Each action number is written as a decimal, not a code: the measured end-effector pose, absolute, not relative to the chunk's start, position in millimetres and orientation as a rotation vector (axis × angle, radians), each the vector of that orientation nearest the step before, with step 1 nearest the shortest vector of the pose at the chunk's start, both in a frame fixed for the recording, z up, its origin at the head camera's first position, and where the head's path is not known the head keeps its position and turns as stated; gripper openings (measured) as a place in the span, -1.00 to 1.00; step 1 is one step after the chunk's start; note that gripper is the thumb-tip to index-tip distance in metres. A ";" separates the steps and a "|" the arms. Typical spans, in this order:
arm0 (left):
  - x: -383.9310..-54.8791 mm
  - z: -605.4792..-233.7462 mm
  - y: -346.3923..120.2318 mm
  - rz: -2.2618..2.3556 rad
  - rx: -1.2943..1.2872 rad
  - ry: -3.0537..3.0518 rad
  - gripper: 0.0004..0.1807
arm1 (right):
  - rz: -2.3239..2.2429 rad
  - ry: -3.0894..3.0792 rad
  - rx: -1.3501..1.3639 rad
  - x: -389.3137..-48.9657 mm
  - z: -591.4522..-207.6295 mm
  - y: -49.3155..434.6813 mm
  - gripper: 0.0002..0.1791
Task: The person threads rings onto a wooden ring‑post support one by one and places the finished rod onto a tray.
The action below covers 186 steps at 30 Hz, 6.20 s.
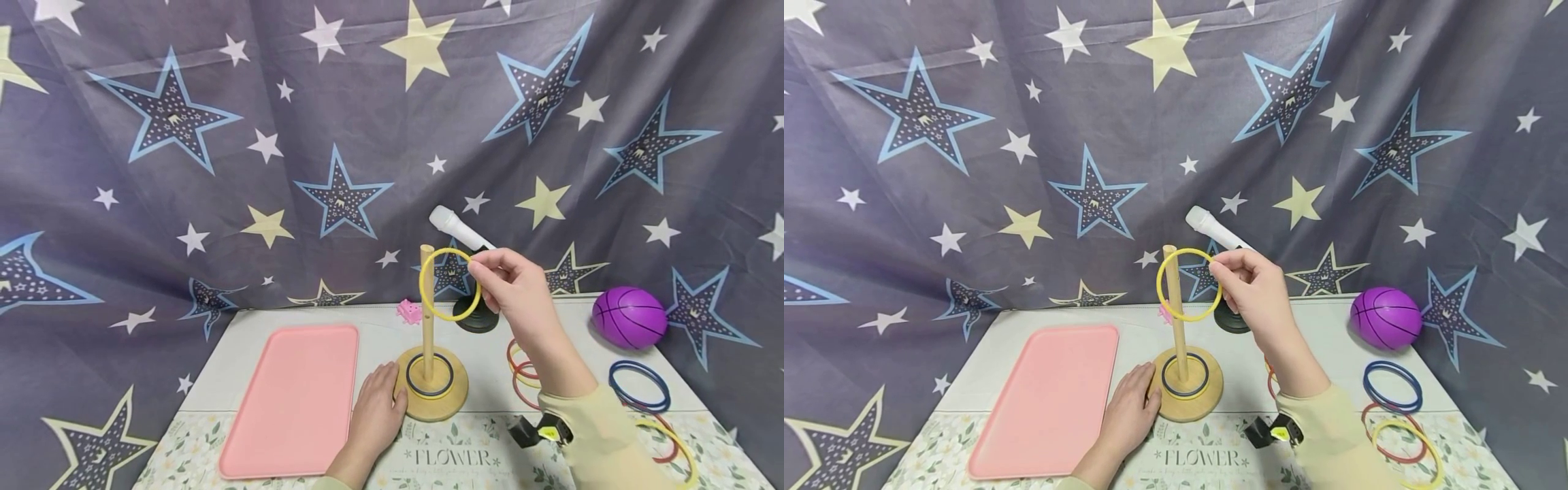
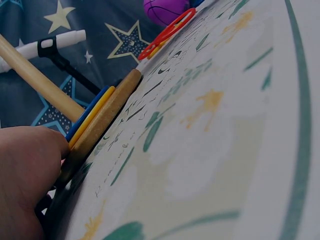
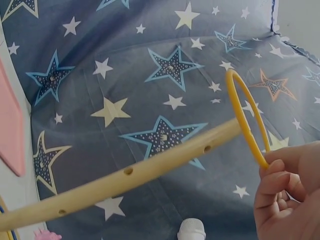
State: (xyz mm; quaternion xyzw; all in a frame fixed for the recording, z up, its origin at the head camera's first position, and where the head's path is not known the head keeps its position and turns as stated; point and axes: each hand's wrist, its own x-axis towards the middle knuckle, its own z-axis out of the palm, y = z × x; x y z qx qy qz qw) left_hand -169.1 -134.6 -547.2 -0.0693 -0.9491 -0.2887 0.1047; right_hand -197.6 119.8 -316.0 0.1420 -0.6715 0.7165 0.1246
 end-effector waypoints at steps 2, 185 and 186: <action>-168.6 -546.7 -134.5 -0.858 -0.201 -2.798 -0.36 | 2.094 -1.933 0.428 -199.8 -315.6 114.8 -0.80; -168.3 -547.6 -135.7 -0.813 -0.248 -2.771 -0.38 | 1.905 -2.389 -0.063 -208.3 -490.5 121.7 -0.82; -168.0 -547.5 -135.6 -0.814 -0.252 -2.766 -0.38 | 1.893 -2.394 -0.069 -207.5 -489.8 123.8 -0.81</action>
